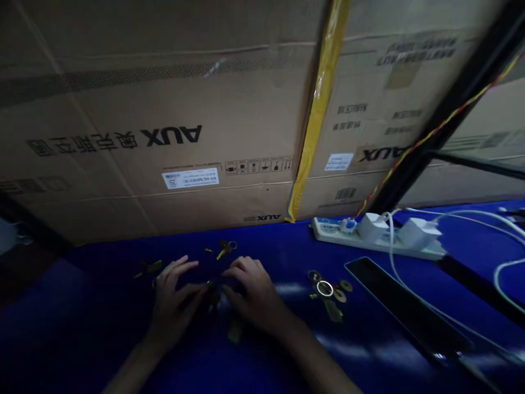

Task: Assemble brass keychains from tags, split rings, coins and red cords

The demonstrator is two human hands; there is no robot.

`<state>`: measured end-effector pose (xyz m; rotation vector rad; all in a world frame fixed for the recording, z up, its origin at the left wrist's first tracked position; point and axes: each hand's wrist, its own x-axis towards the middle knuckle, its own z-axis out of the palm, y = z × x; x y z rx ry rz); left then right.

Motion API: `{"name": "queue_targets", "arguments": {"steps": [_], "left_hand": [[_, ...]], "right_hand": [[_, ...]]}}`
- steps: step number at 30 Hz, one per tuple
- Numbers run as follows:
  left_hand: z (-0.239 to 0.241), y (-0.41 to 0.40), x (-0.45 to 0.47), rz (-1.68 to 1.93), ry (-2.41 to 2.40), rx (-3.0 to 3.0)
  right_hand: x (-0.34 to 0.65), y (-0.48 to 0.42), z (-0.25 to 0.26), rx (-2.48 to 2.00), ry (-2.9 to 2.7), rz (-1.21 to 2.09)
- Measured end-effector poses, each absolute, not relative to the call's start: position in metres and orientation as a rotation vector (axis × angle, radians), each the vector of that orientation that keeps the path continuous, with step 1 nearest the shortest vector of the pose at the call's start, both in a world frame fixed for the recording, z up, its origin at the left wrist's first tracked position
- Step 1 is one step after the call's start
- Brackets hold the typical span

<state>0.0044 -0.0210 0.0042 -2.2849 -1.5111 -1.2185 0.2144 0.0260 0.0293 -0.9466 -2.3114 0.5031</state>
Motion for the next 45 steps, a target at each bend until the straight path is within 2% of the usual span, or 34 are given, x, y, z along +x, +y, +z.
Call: {"name": "queue_targets", "arguments": {"steps": [5, 8, 14, 22, 31, 37, 45], "left_hand": [[0.005, -0.019, 0.002, -1.243, -1.545, -2.226], [0.004, -0.018, 0.002, -1.245, -1.574, -2.232], [0.003, -0.019, 0.004, -1.225, -1.545, -2.267], [0.001, -0.024, 0.014, -1.149, -1.416, -2.367], [0.0, -0.025, 0.012, -1.261, -1.493, -2.397], [0.002, -0.025, 0.014, -1.467, -1.743, -2.382], [0.002, -0.023, 0.011, -1.579, -1.753, -2.354]], "right_hand": [[0.227, 0.023, 0.036, -0.888, -2.665, 0.858], [0.227, 0.019, 0.031, -0.869, -2.732, 0.959], [0.218, 0.019, 0.032, -0.73, -2.615, 0.872], [0.203, 0.019, 0.021, -0.877, -2.155, 0.573], [0.202, 0.02, 0.017, -0.952, -2.076, 0.732], [0.202, 0.023, 0.019, -0.879, -1.888, 0.997], [0.203, 0.023, 0.019, -0.846, -1.983, 1.025]]}}
